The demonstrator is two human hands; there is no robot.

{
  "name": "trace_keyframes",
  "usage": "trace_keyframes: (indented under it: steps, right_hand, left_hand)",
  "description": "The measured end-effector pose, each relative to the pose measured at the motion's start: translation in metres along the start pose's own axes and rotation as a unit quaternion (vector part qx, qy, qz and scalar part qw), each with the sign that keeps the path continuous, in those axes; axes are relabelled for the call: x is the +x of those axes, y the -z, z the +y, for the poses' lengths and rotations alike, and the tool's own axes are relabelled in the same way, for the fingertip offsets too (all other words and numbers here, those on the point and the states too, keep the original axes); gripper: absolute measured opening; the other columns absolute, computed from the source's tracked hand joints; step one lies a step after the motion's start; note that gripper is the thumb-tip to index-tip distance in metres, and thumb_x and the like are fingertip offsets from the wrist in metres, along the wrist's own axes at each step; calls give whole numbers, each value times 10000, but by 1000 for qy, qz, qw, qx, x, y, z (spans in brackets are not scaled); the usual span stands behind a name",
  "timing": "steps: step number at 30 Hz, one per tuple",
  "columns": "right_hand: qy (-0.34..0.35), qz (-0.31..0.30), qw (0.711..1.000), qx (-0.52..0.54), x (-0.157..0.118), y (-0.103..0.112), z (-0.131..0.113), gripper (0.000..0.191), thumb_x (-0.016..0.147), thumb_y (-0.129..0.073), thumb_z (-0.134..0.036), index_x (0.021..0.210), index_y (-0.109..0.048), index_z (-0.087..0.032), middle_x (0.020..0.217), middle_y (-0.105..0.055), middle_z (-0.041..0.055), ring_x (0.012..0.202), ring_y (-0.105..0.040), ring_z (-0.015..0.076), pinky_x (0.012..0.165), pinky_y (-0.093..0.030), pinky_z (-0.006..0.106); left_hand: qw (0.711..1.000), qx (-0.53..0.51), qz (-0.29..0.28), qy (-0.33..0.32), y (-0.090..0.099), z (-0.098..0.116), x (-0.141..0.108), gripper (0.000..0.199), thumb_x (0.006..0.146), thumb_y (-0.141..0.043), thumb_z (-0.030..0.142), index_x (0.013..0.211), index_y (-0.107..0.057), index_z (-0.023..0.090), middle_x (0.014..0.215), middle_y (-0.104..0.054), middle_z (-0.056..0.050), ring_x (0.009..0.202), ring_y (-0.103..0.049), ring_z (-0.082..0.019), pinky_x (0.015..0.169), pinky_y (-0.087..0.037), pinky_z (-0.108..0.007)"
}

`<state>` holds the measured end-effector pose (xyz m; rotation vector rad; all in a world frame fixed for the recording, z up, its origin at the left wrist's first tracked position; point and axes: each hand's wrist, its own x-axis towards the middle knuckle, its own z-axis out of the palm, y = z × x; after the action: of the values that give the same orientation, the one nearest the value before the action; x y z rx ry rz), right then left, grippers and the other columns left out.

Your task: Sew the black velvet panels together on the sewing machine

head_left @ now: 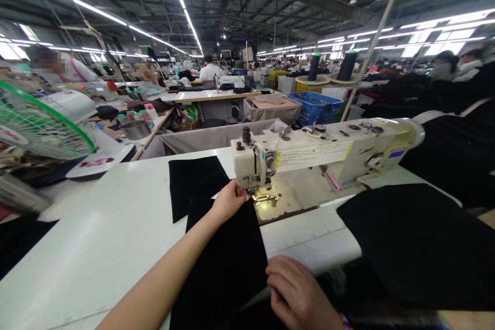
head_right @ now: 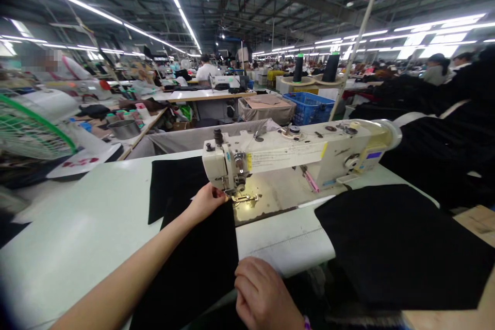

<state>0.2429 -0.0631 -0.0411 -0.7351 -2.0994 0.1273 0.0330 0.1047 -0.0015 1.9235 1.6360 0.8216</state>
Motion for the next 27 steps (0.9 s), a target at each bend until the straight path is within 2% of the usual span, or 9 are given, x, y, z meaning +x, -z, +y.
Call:
trace_keyframes:
  steps: [3,5,8,10,12,15,18,23,27]
  right_hand:
    - [4,-16,1000,-4,1,1,-1,290,793,-439,15,939,-611,-169,909,-700,92,900,-663,218,820,-587,333]
    - [4,-31,1000,-2,3,4,-2,286,810,-437,11,954,-615,-160,927,-701,102,920,-660,224,825,-588,338]
    - [0,-48,999,7,4,8,-4,290,813,-442,16,975,-619,-148,946,-700,112,953,-654,228,853,-584,339]
    - [-8,-57,998,12,5,10,-5,296,811,-444,17,984,-621,-144,957,-698,114,968,-648,231,873,-581,346]
    - [-17,-68,997,18,5,11,-4,297,816,-441,9,993,-623,-146,975,-695,119,971,-644,236,874,-583,358]
    - [-36,-78,996,23,9,10,-1,301,832,-438,-3,1013,-624,-154,1007,-691,125,984,-639,240,883,-583,380]
    - [-59,-83,994,29,18,9,6,287,848,-453,-14,1017,-634,-159,1024,-689,115,1015,-629,240,930,-564,395]
    - [-66,-103,992,28,38,4,23,244,866,-484,-25,983,-657,-150,1038,-681,101,1032,-593,230,960,-527,395]
    - [-74,-130,988,-29,50,0,38,222,861,-564,-52,1000,-686,-175,1019,-654,77,1019,-559,234,927,-493,402]
  left_hand:
    - [1000,23,17,-12,2,3,-1,171,727,-639,131,731,-490,216,671,-603,31,637,-610,-162,613,-491,-266]
    - [997,48,49,-26,5,10,-10,148,756,-651,160,793,-517,210,800,-645,-22,801,-642,-220,747,-530,-348]
    - [991,86,84,-66,9,26,-47,166,800,-663,201,930,-559,199,1045,-638,-97,1065,-585,-299,953,-481,-497]
    - [985,107,27,-134,10,36,-86,95,853,-628,213,937,-584,210,1022,-635,-80,1004,-598,-271,914,-518,-467]
    - [963,106,-95,-229,10,39,-126,86,898,-551,160,922,-608,220,992,-655,-57,916,-625,-211,819,-569,-353]
    - [911,149,-121,-365,8,32,-162,279,869,-533,101,1122,-627,174,1139,-694,-102,1044,-641,-238,862,-599,-340]
    - [888,185,-110,-406,11,21,-159,443,865,-524,77,1303,-567,132,1276,-668,-128,1191,-599,-265,963,-584,-379]
    - [889,186,-121,-400,19,14,-125,350,933,-505,115,1265,-609,151,1253,-680,-115,1171,-616,-248,985,-582,-394]
    - [894,180,-124,-391,22,8,-106,339,949,-498,122,1266,-613,161,1265,-672,-115,1186,-612,-245,989,-583,-390]
